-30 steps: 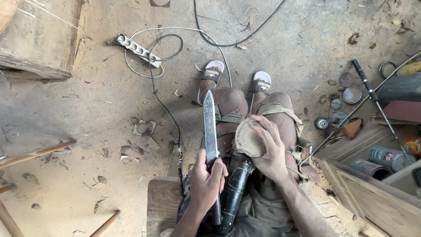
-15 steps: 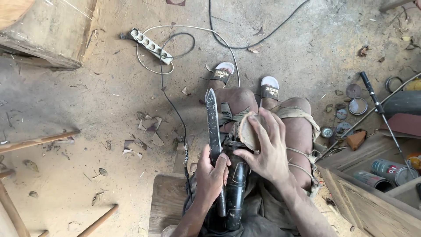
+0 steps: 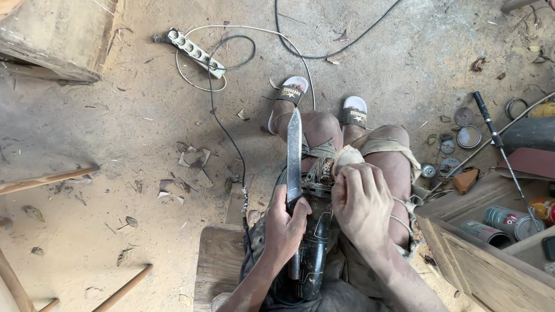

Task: Carving and shaping a small circular piece of wood using a knife

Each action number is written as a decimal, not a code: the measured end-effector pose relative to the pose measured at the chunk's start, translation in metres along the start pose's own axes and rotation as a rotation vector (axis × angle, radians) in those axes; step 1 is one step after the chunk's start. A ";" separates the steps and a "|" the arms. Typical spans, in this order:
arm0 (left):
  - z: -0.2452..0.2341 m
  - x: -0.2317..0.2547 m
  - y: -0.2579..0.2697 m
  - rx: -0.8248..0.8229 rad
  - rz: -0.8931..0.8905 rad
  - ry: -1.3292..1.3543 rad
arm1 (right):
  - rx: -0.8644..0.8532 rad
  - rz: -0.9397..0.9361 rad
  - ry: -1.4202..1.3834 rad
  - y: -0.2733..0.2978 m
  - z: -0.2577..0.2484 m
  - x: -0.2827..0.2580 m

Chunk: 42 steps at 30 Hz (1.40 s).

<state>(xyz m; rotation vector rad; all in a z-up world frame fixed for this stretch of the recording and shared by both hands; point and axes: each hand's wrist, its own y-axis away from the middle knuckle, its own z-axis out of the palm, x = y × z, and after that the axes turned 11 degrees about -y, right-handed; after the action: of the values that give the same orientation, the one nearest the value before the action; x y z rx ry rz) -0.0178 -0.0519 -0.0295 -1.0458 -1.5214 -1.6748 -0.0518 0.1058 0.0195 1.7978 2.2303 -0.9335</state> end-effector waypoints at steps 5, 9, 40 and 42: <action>0.010 -0.002 0.000 -0.001 0.112 -0.254 | -0.111 0.198 -0.175 0.012 -0.014 0.021; 0.018 0.015 0.002 -0.046 0.054 -0.302 | -0.138 0.351 -0.204 0.026 -0.022 0.025; 0.059 0.060 0.007 -0.348 0.241 -0.822 | -0.073 0.408 -0.393 0.056 -0.026 0.059; 0.056 0.066 0.008 -0.373 0.246 -0.874 | -0.060 0.374 -0.337 0.057 -0.025 0.060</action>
<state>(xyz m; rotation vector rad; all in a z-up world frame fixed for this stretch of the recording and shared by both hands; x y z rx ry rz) -0.0350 0.0061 0.0332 -2.2747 -1.4776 -1.4092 -0.0100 0.1747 -0.0100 1.7863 1.6341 -0.9881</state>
